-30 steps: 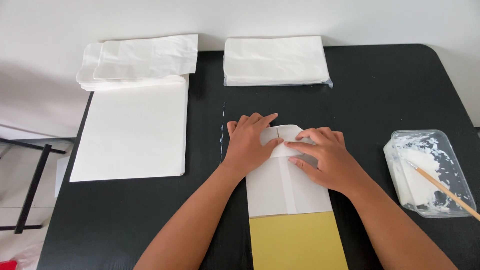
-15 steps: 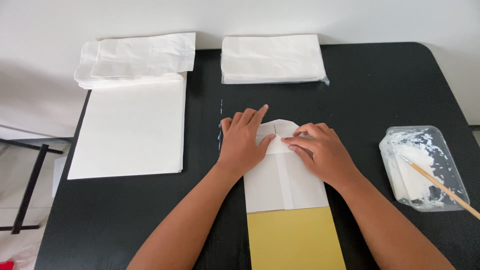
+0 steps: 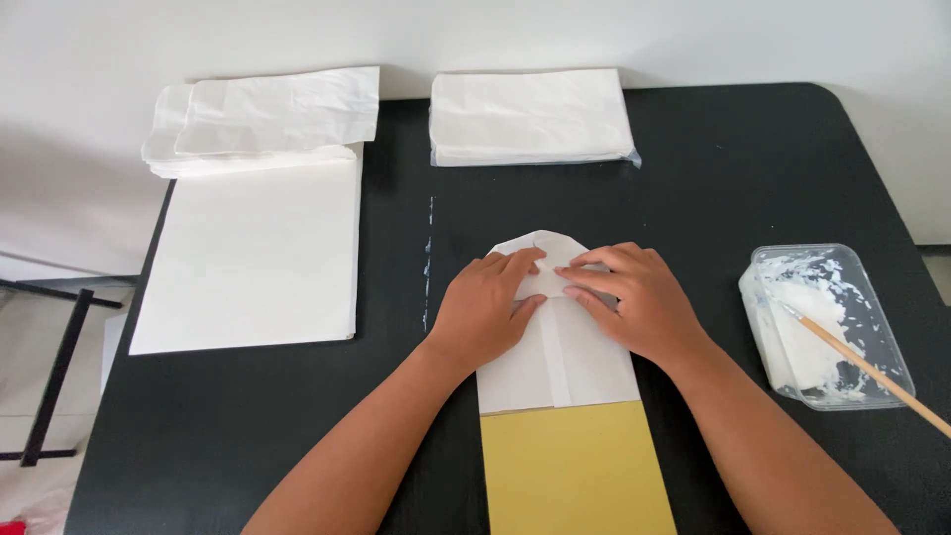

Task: A person is manually folding a white paper sheet and applying glue with a brush to assemble a paper bag.

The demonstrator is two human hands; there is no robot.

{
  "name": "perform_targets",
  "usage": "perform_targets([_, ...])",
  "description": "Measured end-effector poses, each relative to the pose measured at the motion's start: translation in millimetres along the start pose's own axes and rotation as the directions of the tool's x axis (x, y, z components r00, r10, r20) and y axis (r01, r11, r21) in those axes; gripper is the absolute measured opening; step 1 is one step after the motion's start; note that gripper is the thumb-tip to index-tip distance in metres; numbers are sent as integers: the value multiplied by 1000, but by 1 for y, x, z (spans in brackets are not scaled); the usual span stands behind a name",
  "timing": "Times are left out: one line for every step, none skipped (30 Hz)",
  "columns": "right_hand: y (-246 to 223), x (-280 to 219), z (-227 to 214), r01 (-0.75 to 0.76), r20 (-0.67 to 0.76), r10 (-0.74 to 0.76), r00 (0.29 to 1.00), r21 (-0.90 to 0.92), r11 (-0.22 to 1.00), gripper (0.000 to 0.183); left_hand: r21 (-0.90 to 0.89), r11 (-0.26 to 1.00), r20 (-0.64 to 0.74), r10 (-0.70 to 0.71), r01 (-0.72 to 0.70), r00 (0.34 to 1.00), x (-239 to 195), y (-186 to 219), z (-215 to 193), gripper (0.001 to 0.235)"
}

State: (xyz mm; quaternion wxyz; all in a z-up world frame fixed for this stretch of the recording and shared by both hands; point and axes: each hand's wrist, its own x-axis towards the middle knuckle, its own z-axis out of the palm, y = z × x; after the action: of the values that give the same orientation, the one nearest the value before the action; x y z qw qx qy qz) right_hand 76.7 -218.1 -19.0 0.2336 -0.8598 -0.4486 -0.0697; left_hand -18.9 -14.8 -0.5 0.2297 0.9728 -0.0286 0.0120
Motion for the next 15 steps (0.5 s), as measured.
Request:
perform_targets([0, -1, 0, 2, 1, -2, 1000, 3, 1000, 20, 1, 1000, 0, -4, 4, 1000, -1, -1, 0, 40])
perform_targets([0, -1, -1, -14, -6, 14, 1000, 24, 1000, 20, -29, 1000, 5, -6, 6, 1000, 0, -3, -1, 42])
perform_targets([0, -1, -2, -30, -13, 31, 999, 44, 999, 20, -59, 998, 11, -8, 9, 1000, 0, -4, -1, 43])
perform_targets([0, 0, -2, -30, -13, 30, 999, 44, 999, 20, -60, 998, 10, -8, 9, 1000, 0, -3, -3, 43])
perform_targets([1, 0, -2, -14, -8, 14, 1000, 65, 998, 23, -61, 998, 21, -10, 11, 1000, 0, -2, -5, 44])
perform_targets([1, 0, -3, 2, -3, -1, 1000, 87, 996, 27, -63, 998, 32, -11, 13, 999, 0, -1, -7, 45])
perform_targets([-1, 0, -5, 1, -2, -1, 1000, 86, 996, 27, -64, 998, 33, -11, 14, 999, 0, -2, -5, 45])
perform_targets([-4, 1, -7, 13, 21, -16, 1000, 137, 990, 32, -64, 998, 21, -2, 3, 1000, 0, -3, -4, 46])
perform_targets([-7, 2, -9, 24, 44, -33, 998, 188, 982, 38, -65, 998, 9, 8, -8, 1000, 1, -4, -2, 46])
perform_targets([-6, 1, -6, 25, 44, -34, 998, 186, 982, 38, -66, 998, 7, 9, -8, 1000, 0, -3, -5, 46])
perform_targets([-6, -1, -3, 58, 53, -67, 996, 160, 985, 41, -63, 998, 16, 23, -22, 1000, -1, -1, -8, 47])
perform_targets([-5, -3, 0, 91, 63, -100, 993, 137, 986, 44, -59, 998, 28, 36, -34, 999, -3, 0, -10, 47])
perform_targets([-2, -3, 1, 91, 64, -101, 993, 138, 986, 44, -59, 998, 28, 35, -33, 999, -3, 0, -8, 47])
perform_targets([1, -4, 2, 88, 72, -95, 993, 103, 991, 42, -56, 998, 35, 30, -28, 999, -2, 0, -8, 47])
perform_targets([4, -4, 2, 84, 80, -89, 993, 68, 994, 41, -53, 998, 43, 25, -23, 999, -2, -1, -7, 47])
